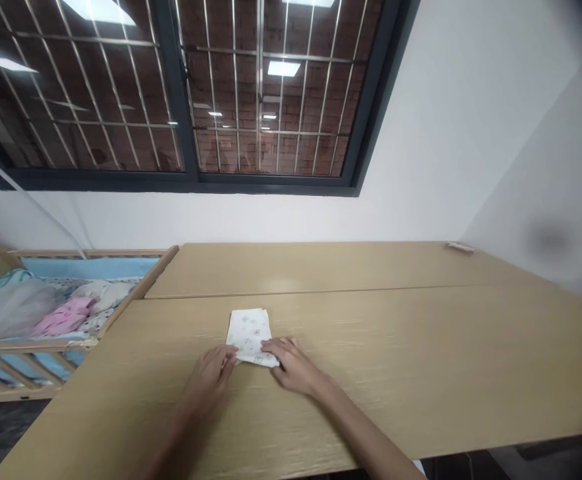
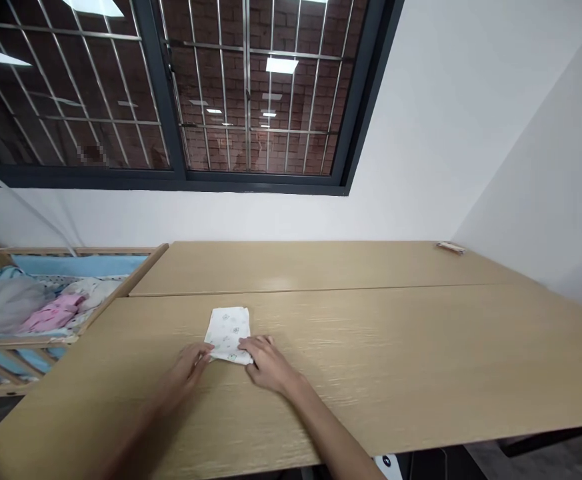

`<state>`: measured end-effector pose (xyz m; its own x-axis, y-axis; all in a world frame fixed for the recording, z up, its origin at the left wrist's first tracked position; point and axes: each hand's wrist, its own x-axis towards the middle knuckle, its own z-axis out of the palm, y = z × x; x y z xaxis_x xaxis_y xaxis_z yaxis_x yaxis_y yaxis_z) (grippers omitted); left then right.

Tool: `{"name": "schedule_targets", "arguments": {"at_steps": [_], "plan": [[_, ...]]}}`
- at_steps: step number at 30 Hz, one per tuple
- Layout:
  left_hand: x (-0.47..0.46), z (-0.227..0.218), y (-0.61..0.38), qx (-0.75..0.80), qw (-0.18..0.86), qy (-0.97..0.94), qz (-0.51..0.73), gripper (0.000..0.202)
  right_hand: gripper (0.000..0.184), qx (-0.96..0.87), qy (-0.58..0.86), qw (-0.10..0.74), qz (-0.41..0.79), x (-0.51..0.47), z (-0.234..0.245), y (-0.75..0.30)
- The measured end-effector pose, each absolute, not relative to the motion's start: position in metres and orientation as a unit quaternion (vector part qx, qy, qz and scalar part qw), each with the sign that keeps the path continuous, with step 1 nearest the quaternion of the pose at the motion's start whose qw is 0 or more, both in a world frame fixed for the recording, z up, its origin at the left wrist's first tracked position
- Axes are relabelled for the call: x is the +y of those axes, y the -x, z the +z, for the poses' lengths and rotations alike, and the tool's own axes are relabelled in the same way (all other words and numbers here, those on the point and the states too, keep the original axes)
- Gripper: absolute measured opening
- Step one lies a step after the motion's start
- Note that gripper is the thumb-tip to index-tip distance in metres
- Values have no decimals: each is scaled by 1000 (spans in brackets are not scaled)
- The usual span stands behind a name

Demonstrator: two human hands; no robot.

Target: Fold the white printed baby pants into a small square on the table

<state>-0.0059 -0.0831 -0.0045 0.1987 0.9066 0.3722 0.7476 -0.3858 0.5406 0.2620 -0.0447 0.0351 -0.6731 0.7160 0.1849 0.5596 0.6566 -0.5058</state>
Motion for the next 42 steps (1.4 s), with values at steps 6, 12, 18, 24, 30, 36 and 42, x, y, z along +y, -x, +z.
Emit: {"name": "schedule_targets", "arguments": {"at_steps": [6, 12, 18, 24, 30, 36, 42], "plan": [[-66, 33, 30, 536, 291, -730, 307, 44, 30, -839, 410, 242, 264, -19, 42, -249], [-21, 45, 26, 571, 316, -688, 318, 44, 32, -790, 481, 251, 286, 20, 46, -234], [10, 20, 15, 643, 235, -650, 330, 33, 28, -727, 569, 273, 272, 34, 29, -221], [7, 6, 2, 683, 138, -627, 349, 37, 45, -716, 597, 323, 164, 27, 22, -209], [-4, -17, -27, 564, 25, -718, 407, 64, 63, -882, 399, 244, 62, 7, 31, -191], [-9, -44, -36, 533, -23, -799, 276, 67, 67, -901, 387, 171, 95, 5, 26, -198], [-7, -52, -29, 532, -125, -793, 270, 72, 72, -884, 418, 178, 115, 10, 25, -224]]}}
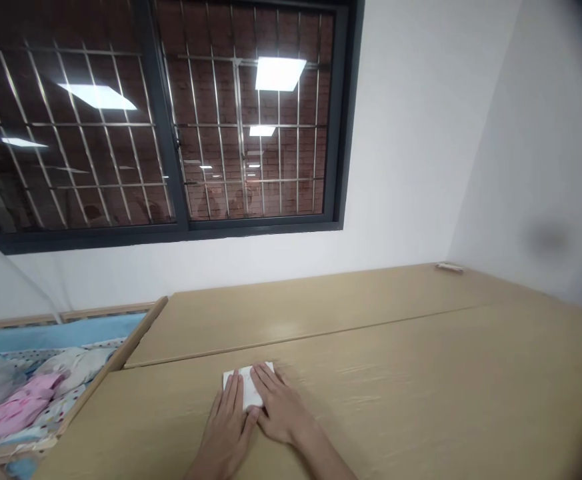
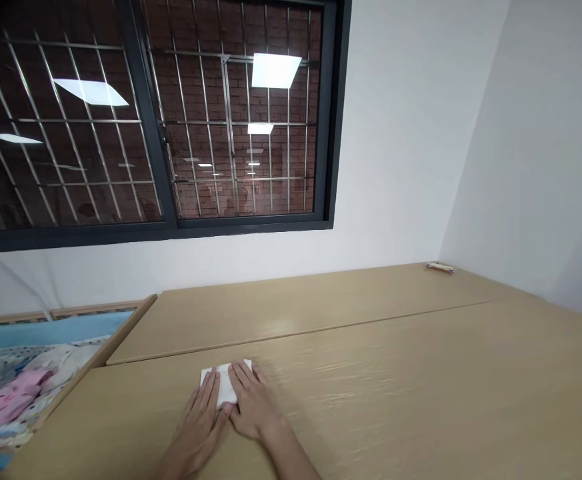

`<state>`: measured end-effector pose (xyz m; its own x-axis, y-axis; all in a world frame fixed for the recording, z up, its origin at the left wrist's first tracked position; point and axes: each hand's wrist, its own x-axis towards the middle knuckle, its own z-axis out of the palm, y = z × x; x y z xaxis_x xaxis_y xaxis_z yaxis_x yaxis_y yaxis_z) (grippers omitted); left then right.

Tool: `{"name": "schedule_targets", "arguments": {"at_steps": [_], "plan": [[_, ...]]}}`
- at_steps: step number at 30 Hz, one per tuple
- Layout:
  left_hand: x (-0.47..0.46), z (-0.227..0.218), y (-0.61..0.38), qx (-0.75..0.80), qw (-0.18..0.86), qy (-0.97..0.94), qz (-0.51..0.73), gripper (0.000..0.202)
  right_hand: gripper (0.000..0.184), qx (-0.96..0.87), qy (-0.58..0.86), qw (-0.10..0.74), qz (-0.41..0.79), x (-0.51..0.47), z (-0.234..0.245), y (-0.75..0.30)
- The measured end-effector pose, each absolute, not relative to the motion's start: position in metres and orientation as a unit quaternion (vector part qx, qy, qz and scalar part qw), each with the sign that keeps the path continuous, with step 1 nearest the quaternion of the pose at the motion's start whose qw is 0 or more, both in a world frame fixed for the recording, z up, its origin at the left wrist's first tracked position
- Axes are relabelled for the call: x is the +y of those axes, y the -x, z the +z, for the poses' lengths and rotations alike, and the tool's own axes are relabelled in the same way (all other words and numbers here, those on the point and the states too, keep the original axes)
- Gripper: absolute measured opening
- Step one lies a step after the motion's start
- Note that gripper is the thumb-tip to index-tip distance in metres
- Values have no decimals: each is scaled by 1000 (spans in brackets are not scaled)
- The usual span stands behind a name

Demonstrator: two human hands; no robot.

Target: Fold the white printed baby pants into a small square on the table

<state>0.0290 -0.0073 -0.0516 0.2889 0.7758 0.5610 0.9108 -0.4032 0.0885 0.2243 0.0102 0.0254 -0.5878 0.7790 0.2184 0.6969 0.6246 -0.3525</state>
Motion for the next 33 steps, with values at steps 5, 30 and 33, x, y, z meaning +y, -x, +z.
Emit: {"name": "schedule_targets", "arguments": {"at_steps": [5, 30, 33], "plan": [[-8, -43, -21, -518, 161, 786, -298, 75, 72, -874, 429, 187, 132, 8, 36, -236], [-24, 20, -10, -520, -297, 633, -491, 47, 55, -724, 410, 390, 394, 52, 68, -224], [-28, 18, -19, -586, -289, 654, -383, 48, 55, -733, 440, 339, 393, 73, 67, -216]]}}
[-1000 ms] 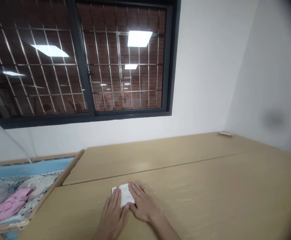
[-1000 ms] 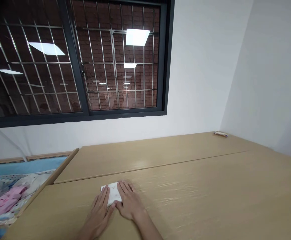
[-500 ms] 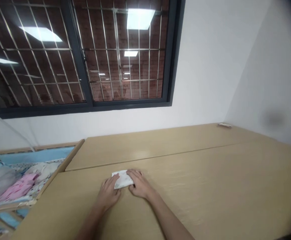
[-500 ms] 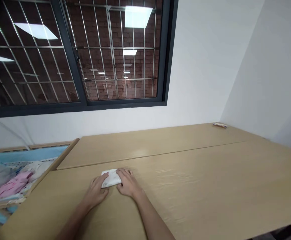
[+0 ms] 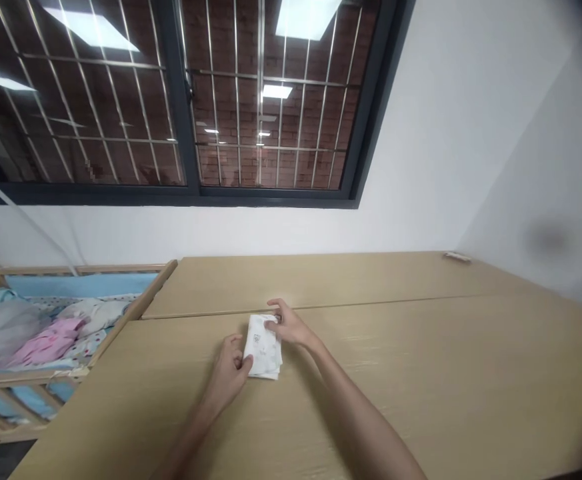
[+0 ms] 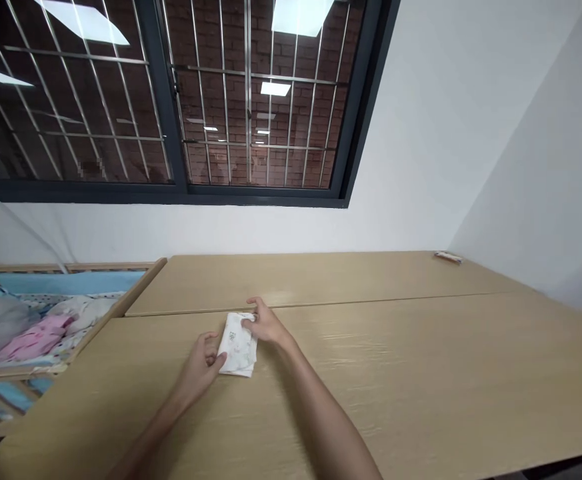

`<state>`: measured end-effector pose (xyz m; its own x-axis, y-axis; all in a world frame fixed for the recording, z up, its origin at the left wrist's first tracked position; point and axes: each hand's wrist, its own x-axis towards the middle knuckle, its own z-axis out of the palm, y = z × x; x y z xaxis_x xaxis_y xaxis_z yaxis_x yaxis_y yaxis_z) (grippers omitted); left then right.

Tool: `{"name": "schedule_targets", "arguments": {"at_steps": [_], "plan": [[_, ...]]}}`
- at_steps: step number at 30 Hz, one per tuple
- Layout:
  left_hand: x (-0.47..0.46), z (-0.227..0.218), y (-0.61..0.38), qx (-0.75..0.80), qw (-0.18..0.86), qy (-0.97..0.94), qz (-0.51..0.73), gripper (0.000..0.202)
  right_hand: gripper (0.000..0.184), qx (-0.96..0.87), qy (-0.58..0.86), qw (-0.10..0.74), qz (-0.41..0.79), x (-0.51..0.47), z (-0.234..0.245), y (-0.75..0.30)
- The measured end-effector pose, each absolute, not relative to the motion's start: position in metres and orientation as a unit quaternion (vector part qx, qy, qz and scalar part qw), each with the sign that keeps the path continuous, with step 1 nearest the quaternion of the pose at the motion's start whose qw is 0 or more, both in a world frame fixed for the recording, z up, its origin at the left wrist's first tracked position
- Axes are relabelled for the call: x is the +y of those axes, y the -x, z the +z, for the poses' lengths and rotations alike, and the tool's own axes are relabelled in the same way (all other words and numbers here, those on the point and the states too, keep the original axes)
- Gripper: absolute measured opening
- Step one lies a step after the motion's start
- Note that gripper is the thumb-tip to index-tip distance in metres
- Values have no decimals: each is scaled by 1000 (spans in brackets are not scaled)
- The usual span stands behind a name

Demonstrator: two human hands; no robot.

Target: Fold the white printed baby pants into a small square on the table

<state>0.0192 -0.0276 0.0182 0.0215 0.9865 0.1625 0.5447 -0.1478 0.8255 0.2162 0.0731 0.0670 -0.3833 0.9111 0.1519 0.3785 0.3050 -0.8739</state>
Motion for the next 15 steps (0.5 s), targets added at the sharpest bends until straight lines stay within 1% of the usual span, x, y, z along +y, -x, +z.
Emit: {"name": "schedule_targets", "arguments": {"at_steps": [3, 5, 7, 10, 13, 15], "plan": [[-31, 19, -23, 650, 214, -675, 275, 39, 49, -768, 450, 291, 352, 90, 52, -209], [-33, 24, -23, 667, 188, -674, 255, 32, 43, -782, 449, 270, 337, 94, 43, -206], [-38, 30, -25, 683, 152, -673, 239, 28, 43, -788, 449, 266, 326, 92, 43, -202], [-50, 31, -34, 671, 44, -704, 229, 39, 52, -842, 406, 253, 251, 75, 59, -196], [-65, 15, -55, 612, -68, -756, 221, 48, 54, -923, 286, 171, 195, 47, 77, -191], [-73, 0, -71, 596, -94, -772, 198, 49, 52, -949, 212, 108, 208, 31, 80, -190]]}}
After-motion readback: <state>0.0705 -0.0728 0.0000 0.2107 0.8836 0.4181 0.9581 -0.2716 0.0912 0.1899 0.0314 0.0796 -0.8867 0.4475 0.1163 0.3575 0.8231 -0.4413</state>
